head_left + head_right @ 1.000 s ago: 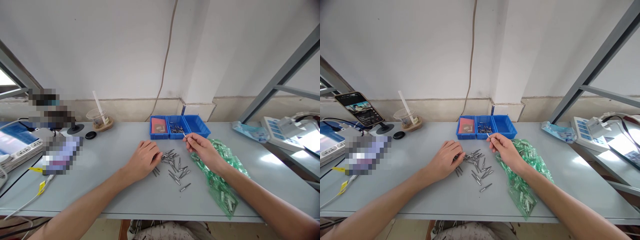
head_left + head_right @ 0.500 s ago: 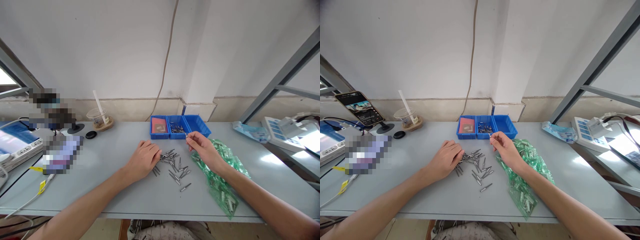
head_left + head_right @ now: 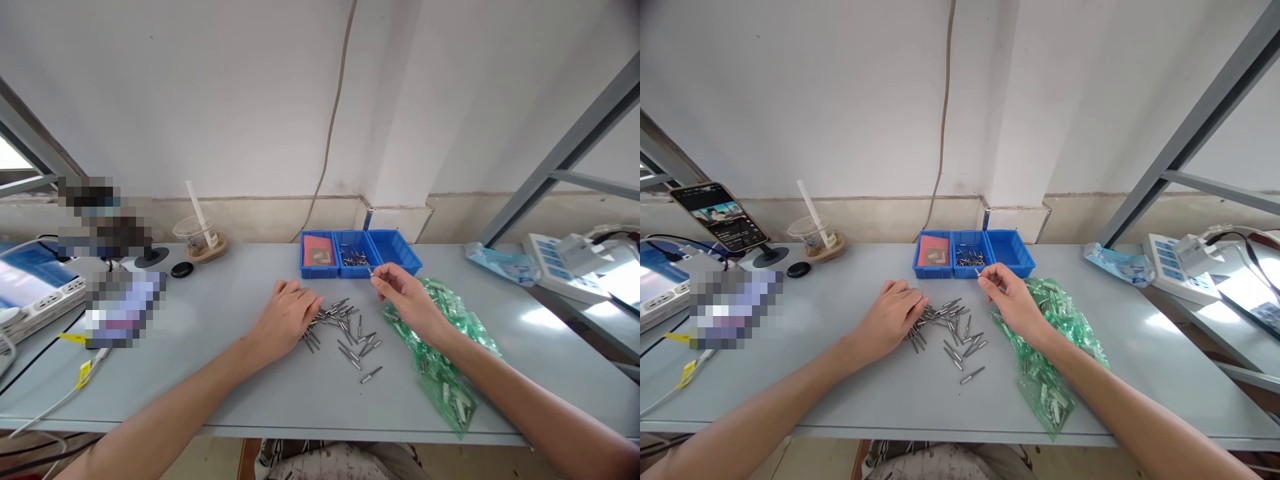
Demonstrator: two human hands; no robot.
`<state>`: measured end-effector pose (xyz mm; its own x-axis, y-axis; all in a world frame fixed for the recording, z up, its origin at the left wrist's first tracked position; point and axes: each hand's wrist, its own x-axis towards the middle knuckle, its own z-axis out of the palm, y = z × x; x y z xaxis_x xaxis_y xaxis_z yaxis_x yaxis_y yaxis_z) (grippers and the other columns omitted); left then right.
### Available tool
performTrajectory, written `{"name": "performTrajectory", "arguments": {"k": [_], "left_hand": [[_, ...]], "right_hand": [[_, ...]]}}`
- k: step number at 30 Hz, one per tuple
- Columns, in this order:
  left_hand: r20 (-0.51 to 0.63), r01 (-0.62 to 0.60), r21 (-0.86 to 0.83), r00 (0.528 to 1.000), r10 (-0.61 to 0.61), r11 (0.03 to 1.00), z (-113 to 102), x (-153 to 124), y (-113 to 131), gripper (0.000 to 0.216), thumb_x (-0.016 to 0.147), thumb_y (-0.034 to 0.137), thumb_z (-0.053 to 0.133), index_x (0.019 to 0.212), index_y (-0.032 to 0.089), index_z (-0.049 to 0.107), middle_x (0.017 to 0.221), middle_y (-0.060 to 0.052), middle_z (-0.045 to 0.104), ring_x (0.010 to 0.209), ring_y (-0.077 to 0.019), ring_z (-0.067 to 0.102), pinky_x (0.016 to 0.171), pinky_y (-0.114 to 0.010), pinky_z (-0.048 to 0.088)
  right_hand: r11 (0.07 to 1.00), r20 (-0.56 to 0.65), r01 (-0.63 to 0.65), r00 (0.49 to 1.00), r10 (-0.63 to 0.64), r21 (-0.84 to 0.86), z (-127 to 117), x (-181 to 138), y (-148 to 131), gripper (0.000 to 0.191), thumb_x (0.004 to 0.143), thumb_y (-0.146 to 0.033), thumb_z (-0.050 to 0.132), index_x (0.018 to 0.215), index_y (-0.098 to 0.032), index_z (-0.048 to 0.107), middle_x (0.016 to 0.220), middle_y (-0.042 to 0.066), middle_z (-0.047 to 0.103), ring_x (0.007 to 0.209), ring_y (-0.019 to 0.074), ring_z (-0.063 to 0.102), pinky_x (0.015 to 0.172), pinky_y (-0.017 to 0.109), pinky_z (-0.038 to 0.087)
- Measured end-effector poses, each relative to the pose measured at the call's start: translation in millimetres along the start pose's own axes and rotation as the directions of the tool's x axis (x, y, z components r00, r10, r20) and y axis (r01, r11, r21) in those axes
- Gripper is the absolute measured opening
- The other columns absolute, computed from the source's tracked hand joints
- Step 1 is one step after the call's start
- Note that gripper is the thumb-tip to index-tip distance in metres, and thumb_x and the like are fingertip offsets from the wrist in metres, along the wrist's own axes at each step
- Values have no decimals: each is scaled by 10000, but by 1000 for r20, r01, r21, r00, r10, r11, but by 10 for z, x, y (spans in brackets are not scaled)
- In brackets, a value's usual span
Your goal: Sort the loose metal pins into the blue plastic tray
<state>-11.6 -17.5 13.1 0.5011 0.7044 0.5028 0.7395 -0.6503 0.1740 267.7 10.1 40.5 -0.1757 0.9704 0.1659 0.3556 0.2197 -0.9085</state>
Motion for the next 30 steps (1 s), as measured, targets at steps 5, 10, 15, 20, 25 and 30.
{"name": "performTrajectory", "arguments": {"k": [5, 10, 15, 20, 25, 30], "left_hand": [[25, 33, 28, 999, -34, 999, 23, -10, -11, 333, 1154, 272, 336, 855, 213, 471, 781, -23, 570, 811, -228, 455, 800, -385, 354], [40, 67, -3, 997, -67, 998, -10, -1, 8, 294, 1152, 246, 303, 902, 215, 455, 881, -40, 584, 836, -232, 454, 813, -395, 363], [46, 88, -37, 995, -86, 995, -29, 12, 22, 261, 1149, 240, 312, 930, 217, 452, 930, -39, 588, 860, -231, 462, 843, -405, 377], [26, 101, -57, 995, -99, 993, -14, 10, 17, 202, 1143, 224, 343, 968, 222, 444, 984, -38, 603, 881, -229, 470, 853, -402, 384], [25, 93, -47, 995, -92, 995, 8, -7, 1, 155, 1135, 203, 373, 1001, 222, 448, 1010, -43, 604, 907, -238, 485, 851, -400, 383], [14, 75, -51, 997, -75, 996, 41, -19, -29, 115, 1121, 176, 432, 1024, 221, 476, 1028, -33, 616, 944, -234, 506, 868, -393, 381]], "right_hand": [[1000, 10, 0, 1000, 0, 11, -1, -1, 12, 315, 995, -569, 617, 978, -255, 619, 873, 12, 576, 783, 190, 543, 731, 334, 481], [1000, 5, 20, 1000, -20, 0, -8, -4, 6, 290, 1003, -543, 613, 973, -255, 623, 886, 11, 566, 799, 190, 524, 735, 330, 453], [999, 3, 37, 999, -37, -6, -10, 1, 26, 282, 1010, -530, 606, 977, -251, 620, 896, 12, 557, 805, 190, 496, 735, 329, 432], [999, 8, 37, 999, -37, 2, -9, 9, 53, 263, 1011, -519, 612, 974, -259, 622, 894, 0, 549, 814, 187, 492, 740, 325, 421], [999, 11, 38, 999, -38, 7, -7, 3, 50, 266, 1008, -526, 610, 980, -263, 623, 907, 3, 557, 824, 194, 493, 743, 329, 417], [999, 14, 34, 999, -34, -11, -12, -2, 43, 265, 1016, -521, 600, 983, -259, 619, 921, 11, 564, 837, 198, 492, 744, 328, 407]]}}
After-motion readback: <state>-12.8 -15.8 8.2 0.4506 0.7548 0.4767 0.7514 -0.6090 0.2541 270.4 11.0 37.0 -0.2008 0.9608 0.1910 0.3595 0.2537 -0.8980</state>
